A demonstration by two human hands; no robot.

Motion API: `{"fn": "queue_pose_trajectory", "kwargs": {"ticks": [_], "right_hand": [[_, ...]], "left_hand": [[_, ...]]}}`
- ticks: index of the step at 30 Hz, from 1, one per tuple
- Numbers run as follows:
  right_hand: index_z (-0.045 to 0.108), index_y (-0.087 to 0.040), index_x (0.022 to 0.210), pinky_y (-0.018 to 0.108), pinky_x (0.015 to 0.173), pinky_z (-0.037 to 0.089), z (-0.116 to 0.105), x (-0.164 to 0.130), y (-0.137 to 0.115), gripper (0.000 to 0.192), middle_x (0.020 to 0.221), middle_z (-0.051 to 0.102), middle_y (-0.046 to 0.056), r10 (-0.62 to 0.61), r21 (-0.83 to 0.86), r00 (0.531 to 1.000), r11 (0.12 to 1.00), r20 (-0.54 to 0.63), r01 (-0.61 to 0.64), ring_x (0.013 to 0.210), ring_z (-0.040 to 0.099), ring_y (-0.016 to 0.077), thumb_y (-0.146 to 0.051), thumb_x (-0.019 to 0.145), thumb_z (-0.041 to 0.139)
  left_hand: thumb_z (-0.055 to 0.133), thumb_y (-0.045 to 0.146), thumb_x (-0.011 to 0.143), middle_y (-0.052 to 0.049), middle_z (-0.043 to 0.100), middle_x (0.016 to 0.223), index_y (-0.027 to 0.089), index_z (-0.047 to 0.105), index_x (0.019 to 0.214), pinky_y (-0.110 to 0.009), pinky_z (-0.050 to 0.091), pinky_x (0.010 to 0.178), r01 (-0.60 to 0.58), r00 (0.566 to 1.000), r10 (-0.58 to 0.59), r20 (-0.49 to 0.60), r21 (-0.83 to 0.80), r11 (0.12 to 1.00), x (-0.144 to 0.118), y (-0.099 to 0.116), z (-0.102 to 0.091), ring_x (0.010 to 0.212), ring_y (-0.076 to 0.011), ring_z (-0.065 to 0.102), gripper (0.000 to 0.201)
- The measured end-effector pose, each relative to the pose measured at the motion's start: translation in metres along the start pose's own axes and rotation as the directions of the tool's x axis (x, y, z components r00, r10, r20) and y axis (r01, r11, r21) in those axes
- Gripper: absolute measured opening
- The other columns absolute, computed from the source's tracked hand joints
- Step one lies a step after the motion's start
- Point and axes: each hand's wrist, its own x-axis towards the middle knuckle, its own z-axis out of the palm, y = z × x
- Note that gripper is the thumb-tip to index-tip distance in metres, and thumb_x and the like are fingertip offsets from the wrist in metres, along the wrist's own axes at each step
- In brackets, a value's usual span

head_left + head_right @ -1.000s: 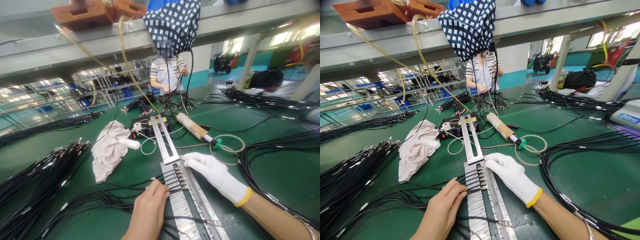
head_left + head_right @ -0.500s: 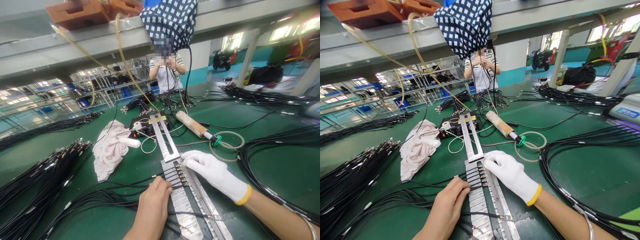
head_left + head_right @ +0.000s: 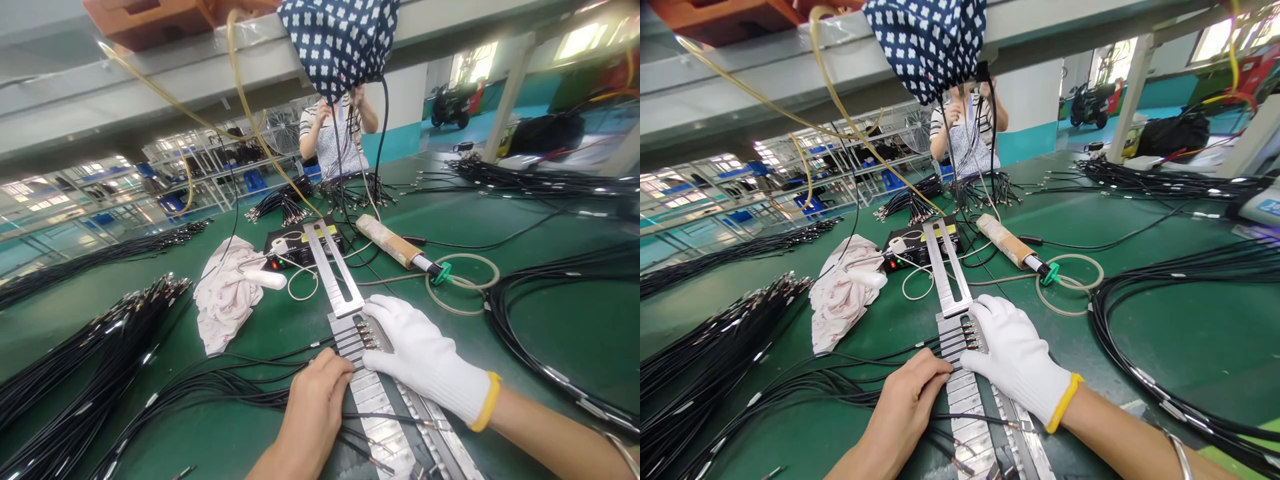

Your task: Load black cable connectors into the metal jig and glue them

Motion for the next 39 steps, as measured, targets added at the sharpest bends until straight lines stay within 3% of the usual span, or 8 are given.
{"fn": "queue_pose_trajectory", "kwargs": {"ticks": [3,6,9,14,20,25,34,39], "right_hand": [[0.059,-0.013,0.137,0.056,0.111,0.041,0.006,0.001,0.004,0.070,0.145,0.055,0.019,-0.040,-0.032,0.998,0.999,-0.038,0.039,0.134,0.050,0.0376,-0.038,0.073,0.074],[0.059,-0.014,0.137,0.057,0.108,0.044,0.008,0.001,0.005,0.071,0.144,0.056,0.019,-0.069,-0.063,0.996,0.996,-0.057,0.065,0.132,0.052,0.0387,-0.038,0.073,0.075],[0.058,-0.014,0.137,0.056,0.106,0.046,0.009,0.000,0.006,0.070,0.143,0.057,0.020,-0.087,-0.087,0.994,0.993,-0.066,0.081,0.131,0.053,0.0388,-0.038,0.073,0.075],[0.057,-0.015,0.137,0.057,0.108,0.044,0.013,-0.001,0.007,0.069,0.143,0.057,0.019,-0.089,-0.068,0.993,0.994,-0.073,0.084,0.132,0.052,0.0388,-0.037,0.074,0.074],[0.061,-0.019,0.131,0.051,0.109,0.044,0.005,0.005,0.002,0.062,0.139,0.060,0.014,0.051,0.150,0.994,0.988,-0.101,-0.035,0.129,0.054,0.0343,-0.037,0.073,0.071],[0.067,-0.022,0.111,0.046,0.105,0.046,0.000,0.009,0.006,0.034,0.123,0.068,0.008,0.200,0.385,0.968,0.914,-0.154,-0.127,0.116,0.061,0.0276,-0.039,0.083,0.058],[0.072,-0.020,0.100,0.039,0.095,0.052,-0.003,0.017,0.037,0.033,0.106,0.075,0.007,0.210,0.767,0.978,0.627,-0.001,-0.134,0.102,0.067,0.0243,-0.049,0.088,0.062],[0.075,-0.021,0.093,0.040,0.090,0.053,-0.046,0.019,0.025,0.032,0.088,0.075,0.005,0.089,0.686,0.990,0.713,0.111,-0.141,0.093,0.068,0.0271,-0.048,0.084,0.060]], "left_hand": [[0.041,0.008,0.100,-0.005,0.065,0.093,0.018,0.067,0.100,-0.029,0.051,0.074,-0.088,0.996,0.089,0.003,0.214,0.973,-0.005,0.004,0.001,0.084,-0.0195,0.064,0.028],[0.039,0.006,0.098,-0.012,0.067,0.110,0.013,0.065,0.117,-0.039,0.054,0.084,-0.193,0.979,0.202,0.038,0.509,0.839,-0.016,0.011,0.005,0.096,-0.0268,0.062,0.033],[0.038,0.002,0.093,-0.018,0.065,0.116,0.004,0.060,0.127,-0.039,0.055,0.087,-0.233,0.971,0.217,0.103,0.621,0.749,-0.026,0.015,0.013,0.100,-0.0284,0.062,0.040],[0.036,-0.004,0.085,-0.017,0.066,0.115,0.003,0.057,0.133,-0.036,0.056,0.090,-0.267,0.961,0.197,0.196,0.450,0.852,-0.021,0.008,0.010,0.102,-0.0277,0.064,0.053],[0.047,0.008,0.093,-0.007,0.068,0.102,0.018,0.067,0.107,-0.029,0.052,0.083,0.072,0.978,-0.067,0.200,-0.018,0.997,-0.009,0.020,-0.023,0.092,-0.0197,0.065,0.027],[0.057,0.007,0.084,-0.003,0.065,0.087,0.018,0.064,0.083,-0.032,0.044,0.080,0.196,0.946,-0.183,0.266,-0.024,0.980,-0.007,0.032,-0.025,0.088,-0.0219,0.060,0.013],[0.050,0.039,0.097,-0.004,0.058,0.086,0.022,0.068,0.090,-0.025,0.044,0.066,0.219,0.974,-0.226,0.007,-0.286,0.933,-0.008,0.016,-0.019,0.075,-0.0177,0.055,0.027],[0.049,0.038,0.097,-0.003,0.058,0.084,0.022,0.068,0.090,-0.025,0.044,0.067,0.184,0.974,-0.213,-0.079,-0.276,0.943,-0.007,0.015,-0.019,0.073,-0.0173,0.055,0.027]]}}
